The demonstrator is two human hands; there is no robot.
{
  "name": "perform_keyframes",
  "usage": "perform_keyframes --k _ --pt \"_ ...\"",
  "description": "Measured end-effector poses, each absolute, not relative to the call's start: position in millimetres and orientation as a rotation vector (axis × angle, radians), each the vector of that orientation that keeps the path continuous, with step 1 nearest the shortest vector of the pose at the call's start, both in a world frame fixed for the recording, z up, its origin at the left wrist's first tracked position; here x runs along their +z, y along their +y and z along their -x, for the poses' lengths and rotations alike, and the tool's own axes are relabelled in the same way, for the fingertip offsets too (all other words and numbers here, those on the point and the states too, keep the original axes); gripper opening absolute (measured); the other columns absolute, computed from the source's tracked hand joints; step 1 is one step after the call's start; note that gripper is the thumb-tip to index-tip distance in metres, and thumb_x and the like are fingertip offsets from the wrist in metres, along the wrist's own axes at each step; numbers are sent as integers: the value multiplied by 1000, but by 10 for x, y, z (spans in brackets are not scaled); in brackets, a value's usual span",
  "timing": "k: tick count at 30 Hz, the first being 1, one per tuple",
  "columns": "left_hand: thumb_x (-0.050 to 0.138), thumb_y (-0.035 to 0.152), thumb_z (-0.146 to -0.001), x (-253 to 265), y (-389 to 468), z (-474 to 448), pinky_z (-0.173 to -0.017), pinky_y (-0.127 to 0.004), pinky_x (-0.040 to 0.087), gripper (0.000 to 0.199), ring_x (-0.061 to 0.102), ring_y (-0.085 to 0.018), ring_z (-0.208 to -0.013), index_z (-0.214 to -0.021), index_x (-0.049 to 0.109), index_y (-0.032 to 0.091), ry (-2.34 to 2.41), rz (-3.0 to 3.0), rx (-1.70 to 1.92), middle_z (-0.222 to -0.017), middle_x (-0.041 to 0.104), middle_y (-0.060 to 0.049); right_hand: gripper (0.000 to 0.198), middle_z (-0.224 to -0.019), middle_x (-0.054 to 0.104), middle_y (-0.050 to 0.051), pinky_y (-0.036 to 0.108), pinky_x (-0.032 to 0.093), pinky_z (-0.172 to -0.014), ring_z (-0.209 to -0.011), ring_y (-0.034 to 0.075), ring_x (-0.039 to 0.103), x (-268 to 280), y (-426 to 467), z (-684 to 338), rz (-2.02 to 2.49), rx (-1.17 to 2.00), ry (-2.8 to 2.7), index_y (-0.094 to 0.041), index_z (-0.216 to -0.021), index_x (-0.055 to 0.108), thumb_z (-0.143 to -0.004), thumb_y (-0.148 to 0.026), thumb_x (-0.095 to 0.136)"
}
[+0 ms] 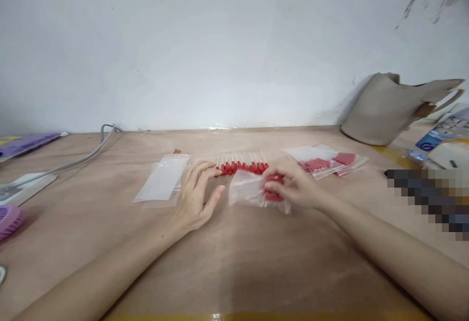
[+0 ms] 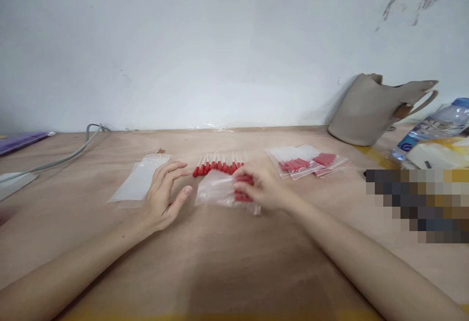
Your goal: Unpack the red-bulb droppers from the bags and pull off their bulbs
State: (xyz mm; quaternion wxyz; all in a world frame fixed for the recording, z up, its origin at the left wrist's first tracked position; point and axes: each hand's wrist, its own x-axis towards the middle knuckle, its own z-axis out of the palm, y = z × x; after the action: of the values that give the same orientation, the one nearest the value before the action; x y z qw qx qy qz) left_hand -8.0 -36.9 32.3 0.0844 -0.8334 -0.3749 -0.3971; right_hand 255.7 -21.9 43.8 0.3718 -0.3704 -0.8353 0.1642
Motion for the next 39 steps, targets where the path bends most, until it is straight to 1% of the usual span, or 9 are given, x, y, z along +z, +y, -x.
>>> perform_keyframes --k 5,9,13,18,22,25,28,33,39 --pt "51 19 -82 310 -434 27 -98 -40 36 10 44 -22 -112 -90 56 18 -1056 2601 -1224 -112 51 -8 14 -80 61 2 36 38 -81 -83 17 53 154 -287 -2080 821 410 -2360 -20 -85 59 -80 -32 59" --pt "52 21 -82 228 -429 0 -94 -39 41 8 50 -21 -107 -86 58 18 -1016 2748 -1187 -105 56 -8 32 -102 59 7 39 38 -86 -98 20 51 69 -221 -2011 839 337 -2241 -21 -107 55 -79 -36 59" --pt "47 19 -86 190 -403 -19 -97 -37 41 21 50 -19 -111 -103 58 18 -880 3013 -1054 -111 58 -9 16 -85 61 5 35 42 -77 -84 18 55 6 -177 -2190 1033 276 -2025 -19 -87 59 -83 -32 51" --pt "48 26 -87 198 -392 -53 -104 -41 35 40 42 -20 -123 -126 46 22 -767 3216 -760 -130 49 -8 30 -62 61 1 27 38 -53 -56 14 52 -81 -170 -2407 1376 476 -1963 -18 -69 60 -82 -41 47" --pt "47 30 -88 200 -401 -46 -105 -44 32 49 31 -21 -130 -134 33 24 -817 3276 -524 -139 36 -8 34 -65 62 2 27 39 -56 -60 15 52 -71 -167 -2395 1396 581 -2018 -18 -67 63 -82 -43 46" --pt "47 30 -88 200 -404 -23 -106 -43 31 49 30 -21 -130 -135 33 23 -862 3283 -515 -140 34 -7 23 -73 62 1 30 41 -68 -72 16 54 -71 -172 -2368 1276 589 -2050 -19 -72 64 -82 -31 46" --pt "49 31 -86 204 -396 -8 -105 -43 33 46 36 -22 -127 -131 40 23 -871 3253 -606 -136 41 -8 14 -77 60 1 33 40 -76 -78 16 53 -90 -207 -2378 1129 507 -2074 -20 -80 63 -76 -19 50" --pt "50 30 -85 227 -351 -34 -97 -42 41 35 51 -22 -112 -120 53 21 -850 3156 -799 -119 56 -11 5 -75 59 0 32 34 -71 -76 16 50 -79 -304 -2389 1002 210 -2171 -21 -80 59 -75 -23 57" --pt "43 21 -88 242 -230 -193 -92 -37 44 30 50 -20 -108 -115 56 19 -810 3093 -911 -116 54 -10 9 -70 61 -1 32 27 -69 -72 15 46 -69 -321 -2374 859 -103 -2291 -23 -73 60 -79 -21 54"
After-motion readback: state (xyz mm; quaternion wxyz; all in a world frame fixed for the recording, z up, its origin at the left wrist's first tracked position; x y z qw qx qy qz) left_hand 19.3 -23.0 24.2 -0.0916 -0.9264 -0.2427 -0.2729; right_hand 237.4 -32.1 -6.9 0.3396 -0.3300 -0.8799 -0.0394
